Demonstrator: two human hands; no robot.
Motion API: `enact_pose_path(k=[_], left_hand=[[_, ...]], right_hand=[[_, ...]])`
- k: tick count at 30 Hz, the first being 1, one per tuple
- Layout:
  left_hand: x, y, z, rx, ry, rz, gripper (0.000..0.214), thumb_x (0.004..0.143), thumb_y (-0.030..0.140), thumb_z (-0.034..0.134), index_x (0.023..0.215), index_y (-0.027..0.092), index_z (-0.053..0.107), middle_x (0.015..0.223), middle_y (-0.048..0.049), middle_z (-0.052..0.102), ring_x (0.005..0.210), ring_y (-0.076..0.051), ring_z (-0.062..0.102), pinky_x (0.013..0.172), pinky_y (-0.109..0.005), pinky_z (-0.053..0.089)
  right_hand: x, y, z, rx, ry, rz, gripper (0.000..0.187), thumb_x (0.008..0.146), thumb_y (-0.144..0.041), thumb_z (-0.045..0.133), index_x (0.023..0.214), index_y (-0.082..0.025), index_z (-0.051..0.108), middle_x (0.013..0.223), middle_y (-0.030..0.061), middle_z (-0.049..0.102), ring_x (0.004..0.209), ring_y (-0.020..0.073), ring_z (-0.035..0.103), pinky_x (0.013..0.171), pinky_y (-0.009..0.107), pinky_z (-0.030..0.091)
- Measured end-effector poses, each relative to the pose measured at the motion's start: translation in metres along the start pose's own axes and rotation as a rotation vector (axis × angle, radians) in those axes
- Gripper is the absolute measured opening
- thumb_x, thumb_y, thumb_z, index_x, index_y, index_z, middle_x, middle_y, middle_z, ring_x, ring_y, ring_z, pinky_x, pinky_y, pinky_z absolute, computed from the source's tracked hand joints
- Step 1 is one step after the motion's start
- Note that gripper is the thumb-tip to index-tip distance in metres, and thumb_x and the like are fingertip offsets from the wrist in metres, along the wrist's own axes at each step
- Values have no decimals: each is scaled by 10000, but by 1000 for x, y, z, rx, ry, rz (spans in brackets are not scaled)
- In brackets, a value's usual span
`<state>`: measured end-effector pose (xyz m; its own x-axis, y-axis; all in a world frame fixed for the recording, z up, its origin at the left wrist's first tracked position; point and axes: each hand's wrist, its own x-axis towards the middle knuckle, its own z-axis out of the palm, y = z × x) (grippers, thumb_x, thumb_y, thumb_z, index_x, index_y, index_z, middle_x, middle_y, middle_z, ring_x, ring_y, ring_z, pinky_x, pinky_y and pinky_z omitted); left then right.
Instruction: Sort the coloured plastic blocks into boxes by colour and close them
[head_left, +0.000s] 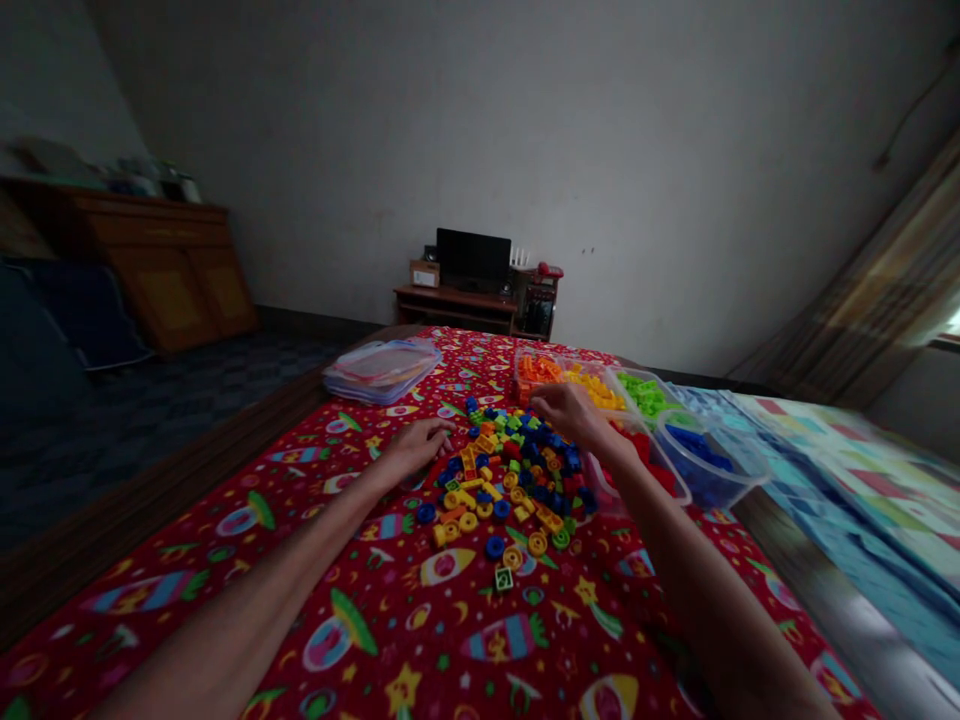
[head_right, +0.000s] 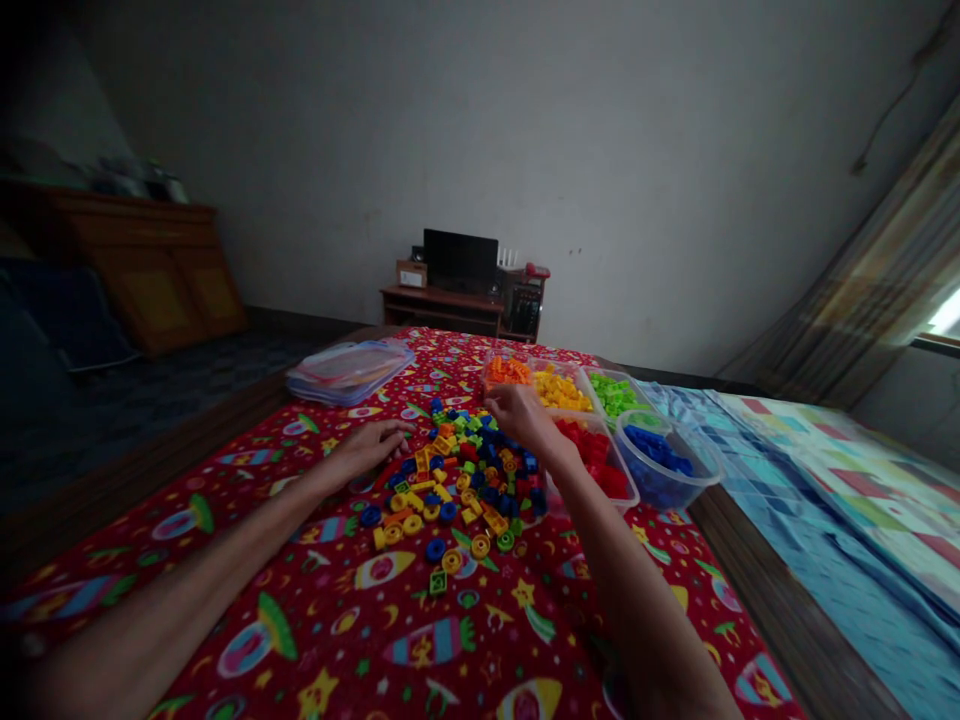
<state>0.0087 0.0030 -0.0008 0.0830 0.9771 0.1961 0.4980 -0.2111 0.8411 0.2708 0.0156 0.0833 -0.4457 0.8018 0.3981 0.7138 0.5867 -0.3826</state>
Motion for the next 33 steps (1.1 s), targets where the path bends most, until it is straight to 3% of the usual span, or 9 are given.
enact_pose_path(k=[3, 7, 11, 15, 18, 24, 28, 33], left_hand=[[0, 5, 2, 105, -3, 56, 311, 694, 310, 497, 883, 171, 701, 667, -12, 679, 630, -179, 600, 587, -254, 451], [-2, 14, 6, 151, -99, 120, 311, 714, 348, 539, 918, 190, 713, 883, -50, 724, 801, -214, 639, 686, -270, 476], [-3, 13, 10, 112, -190, 182, 315, 720, 414, 576, 911, 197, 699, 956, -57, 716, 872, -228, 640, 754, -282, 482], [-3, 9, 10, 112, -243, 164, 318, 695, 436, 600, 863, 172, 659, 828, -50, 689, 758, -206, 622, 684, -285, 481], [-3, 10, 11, 72, -243, 142, 277, 677, 429, 609, 779, 171, 613, 726, -19, 639, 675, -171, 580, 616, -262, 464], [-3, 11, 14, 28, -252, 177, 254, 678, 421, 608, 730, 175, 580, 701, -7, 597, 657, -152, 542, 603, -253, 454], [-6, 19, 11, -43, -190, 127, 345, 638, 440, 650, 850, 174, 593, 832, -33, 636, 748, -176, 584, 671, -278, 478], [-11, 34, 8, -191, -219, 44, 500, 661, 474, 659, 1041, 167, 555, 949, -63, 643, 819, -191, 608, 669, -271, 480]], right_hand=[[-14, -8, 18, -122, -60, -25, 250, 831, -211, 521, 1016, -169, 684, 884, 82, 698, 808, 172, 619, 720, 247, 431], [-25, -13, 35, -209, -178, -133, 328, 814, -138, 544, 1124, -176, 644, 1108, 113, 655, 1052, 196, 577, 872, 266, 422], [-27, -17, 33, -301, -251, -122, 286, 822, -137, 530, 1074, -175, 661, 1061, 108, 664, 966, 178, 601, 822, 247, 430], [-29, -23, 24, -362, -306, -82, 194, 828, -204, 539, 956, -174, 681, 883, 86, 683, 780, 162, 609, 648, 227, 398], [-30, -27, 20, -347, -296, -105, 192, 836, -180, 501, 913, -171, 677, 800, 70, 672, 687, 142, 583, 578, 226, 342], [-33, -25, 19, -243, -251, -128, 220, 843, -182, 515, 1006, -162, 662, 832, 79, 675, 753, 154, 594, 635, 227, 362], [-33, -19, 23, -213, -222, -154, 303, 838, -177, 526, 1122, -169, 632, 936, 101, 687, 851, 182, 615, 707, 245, 402], [-33, -25, 25, -97, -154, -238, 346, 849, -207, 545, 1188, -164, 598, 1083, 124, 660, 946, 195, 611, 776, 265, 422]])
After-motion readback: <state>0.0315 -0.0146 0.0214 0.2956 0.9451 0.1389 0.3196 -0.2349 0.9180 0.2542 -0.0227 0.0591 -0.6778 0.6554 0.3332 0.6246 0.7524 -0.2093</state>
